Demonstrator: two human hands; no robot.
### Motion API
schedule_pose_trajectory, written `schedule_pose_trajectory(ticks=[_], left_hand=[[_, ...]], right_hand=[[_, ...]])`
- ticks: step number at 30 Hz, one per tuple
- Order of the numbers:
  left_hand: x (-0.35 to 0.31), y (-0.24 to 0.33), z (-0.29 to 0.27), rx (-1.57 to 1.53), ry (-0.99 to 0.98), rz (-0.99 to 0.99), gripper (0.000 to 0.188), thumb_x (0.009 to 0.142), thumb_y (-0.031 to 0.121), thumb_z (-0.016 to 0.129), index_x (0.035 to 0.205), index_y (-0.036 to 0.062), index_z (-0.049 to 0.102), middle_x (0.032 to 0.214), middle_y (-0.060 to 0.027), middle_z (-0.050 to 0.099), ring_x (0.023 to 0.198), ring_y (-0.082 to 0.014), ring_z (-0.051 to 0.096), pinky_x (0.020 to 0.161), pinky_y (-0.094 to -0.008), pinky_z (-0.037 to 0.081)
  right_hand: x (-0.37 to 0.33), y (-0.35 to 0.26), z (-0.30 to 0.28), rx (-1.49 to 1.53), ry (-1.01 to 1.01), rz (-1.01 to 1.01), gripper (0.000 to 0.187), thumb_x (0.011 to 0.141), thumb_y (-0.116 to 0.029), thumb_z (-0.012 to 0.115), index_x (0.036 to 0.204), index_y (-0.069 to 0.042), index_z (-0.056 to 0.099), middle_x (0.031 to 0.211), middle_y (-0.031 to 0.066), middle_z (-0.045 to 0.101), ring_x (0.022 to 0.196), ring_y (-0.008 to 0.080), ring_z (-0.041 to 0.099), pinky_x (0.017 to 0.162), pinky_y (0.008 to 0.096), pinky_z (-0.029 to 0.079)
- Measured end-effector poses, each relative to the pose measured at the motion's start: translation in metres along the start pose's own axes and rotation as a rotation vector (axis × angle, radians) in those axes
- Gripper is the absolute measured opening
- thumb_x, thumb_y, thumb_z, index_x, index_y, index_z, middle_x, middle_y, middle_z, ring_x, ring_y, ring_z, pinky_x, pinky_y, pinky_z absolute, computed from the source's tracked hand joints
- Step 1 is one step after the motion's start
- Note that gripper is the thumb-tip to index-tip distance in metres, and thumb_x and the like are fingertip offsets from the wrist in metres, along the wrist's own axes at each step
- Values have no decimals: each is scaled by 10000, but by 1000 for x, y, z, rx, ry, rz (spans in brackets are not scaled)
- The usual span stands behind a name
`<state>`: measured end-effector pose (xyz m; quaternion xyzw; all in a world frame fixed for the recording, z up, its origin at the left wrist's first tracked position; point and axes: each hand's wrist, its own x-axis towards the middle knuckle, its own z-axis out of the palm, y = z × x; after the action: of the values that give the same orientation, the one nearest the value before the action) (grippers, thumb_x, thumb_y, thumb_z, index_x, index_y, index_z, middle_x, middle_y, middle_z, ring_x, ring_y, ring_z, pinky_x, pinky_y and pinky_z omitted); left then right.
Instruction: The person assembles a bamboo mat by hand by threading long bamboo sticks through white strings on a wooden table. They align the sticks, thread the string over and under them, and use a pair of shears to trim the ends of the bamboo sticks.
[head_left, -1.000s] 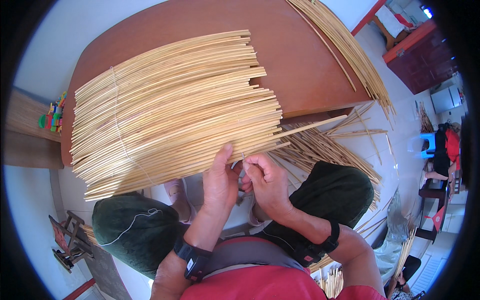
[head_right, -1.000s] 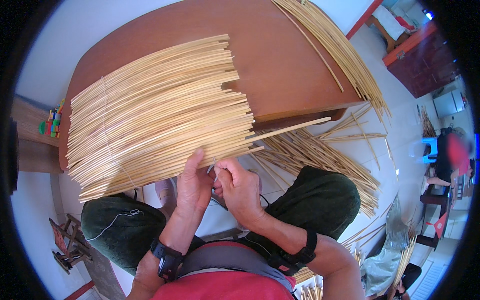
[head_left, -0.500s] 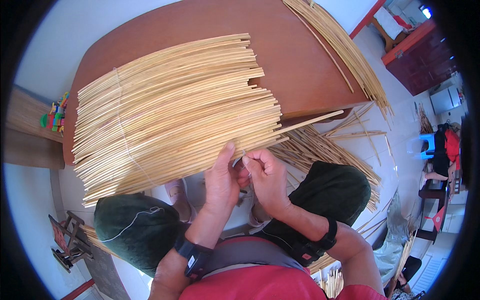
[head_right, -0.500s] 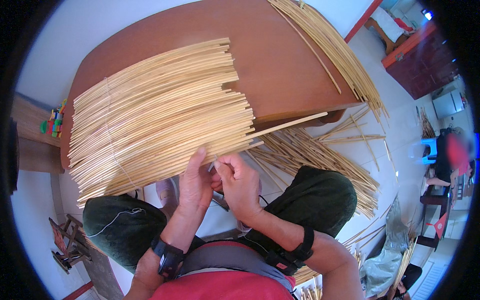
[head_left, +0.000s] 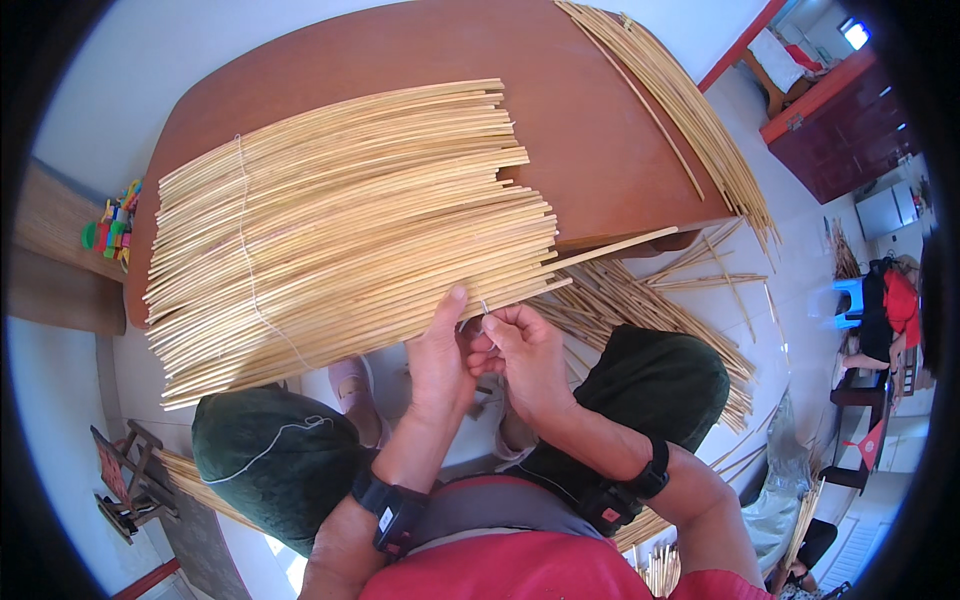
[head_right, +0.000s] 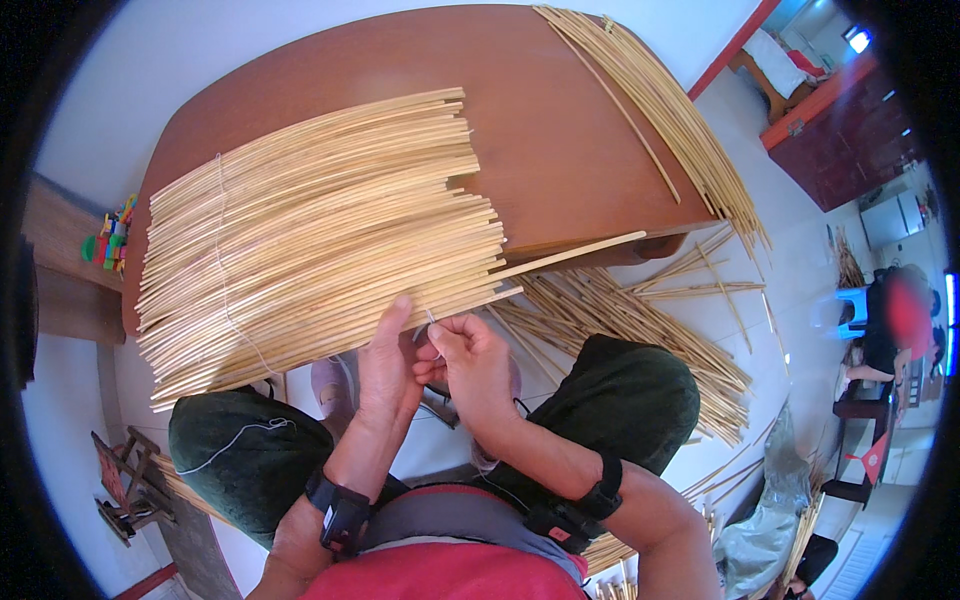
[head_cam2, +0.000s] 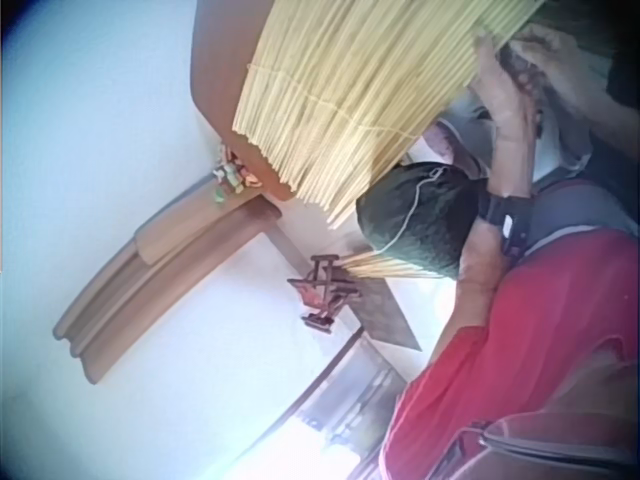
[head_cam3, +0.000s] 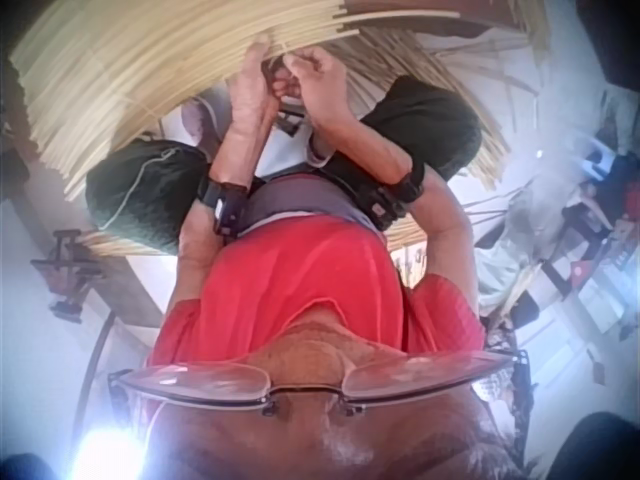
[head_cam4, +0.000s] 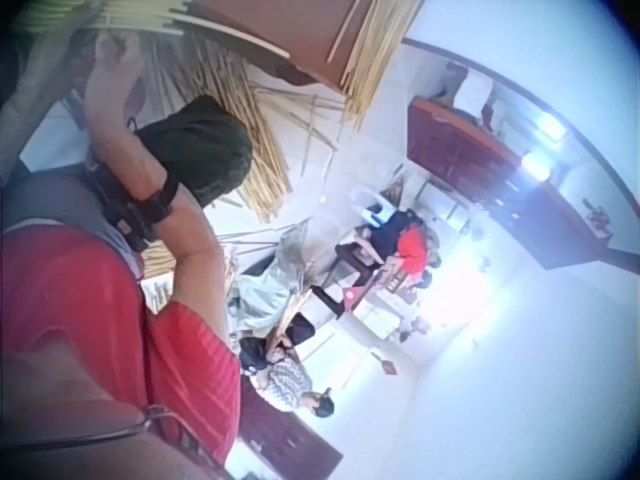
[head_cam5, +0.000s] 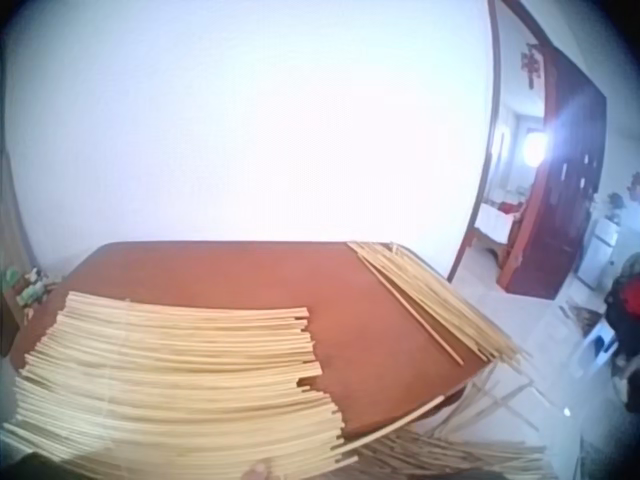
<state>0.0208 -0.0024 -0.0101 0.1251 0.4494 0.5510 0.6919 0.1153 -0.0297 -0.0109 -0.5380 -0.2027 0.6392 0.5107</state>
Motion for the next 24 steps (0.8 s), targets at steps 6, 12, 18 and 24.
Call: schedule_pose_trajectory(ticks=[6, 12, 18, 24], left_hand=[[3, -8, -7, -20, 6, 30, 381, 885, 209, 650, 1185, 40, 490, 939, -82, 591, 609, -104, 548, 369, -207, 385], [-3, -3, -7, -83, -78, -24, 329, 875, 152, 660, 1154, 52, 517, 880, -42, 577, 596, -103, 532, 369, -221, 369], [3, -6, -14, -62, -91, 44, 352, 864, 129, 672, 1173, 62, 517, 903, -34, 586, 686, -118, 563, 471, -223, 433], [8, -12, -22, -101, -44, 161, 425, 855, 126, 691, 1238, 116, 507, 1167, -23, 577, 1023, -153, 552, 823, -342, 465]], right_hand=[[4, 6, 1, 77, -19, 53, 109, 947, -132, 582, 948, -23, 570, 762, 75, 623, 631, 152, 620, 612, 287, 542], [10, -2, -3, 304, -136, 111, 163, 967, -230, 572, 971, -67, 556, 745, 35, 583, 612, 148, 551, 583, 303, 471], [14, 2, -5, 380, -167, 111, 211, 970, -281, 569, 1018, -75, 563, 803, 43, 605, 653, 166, 581, 603, 303, 477], [-13, -49, -26, -819, -142, -78, 162, 927, -92, 576, 1041, 23, 562, 944, 105, 634, 715, 156, 667, 506, 254, 518]])
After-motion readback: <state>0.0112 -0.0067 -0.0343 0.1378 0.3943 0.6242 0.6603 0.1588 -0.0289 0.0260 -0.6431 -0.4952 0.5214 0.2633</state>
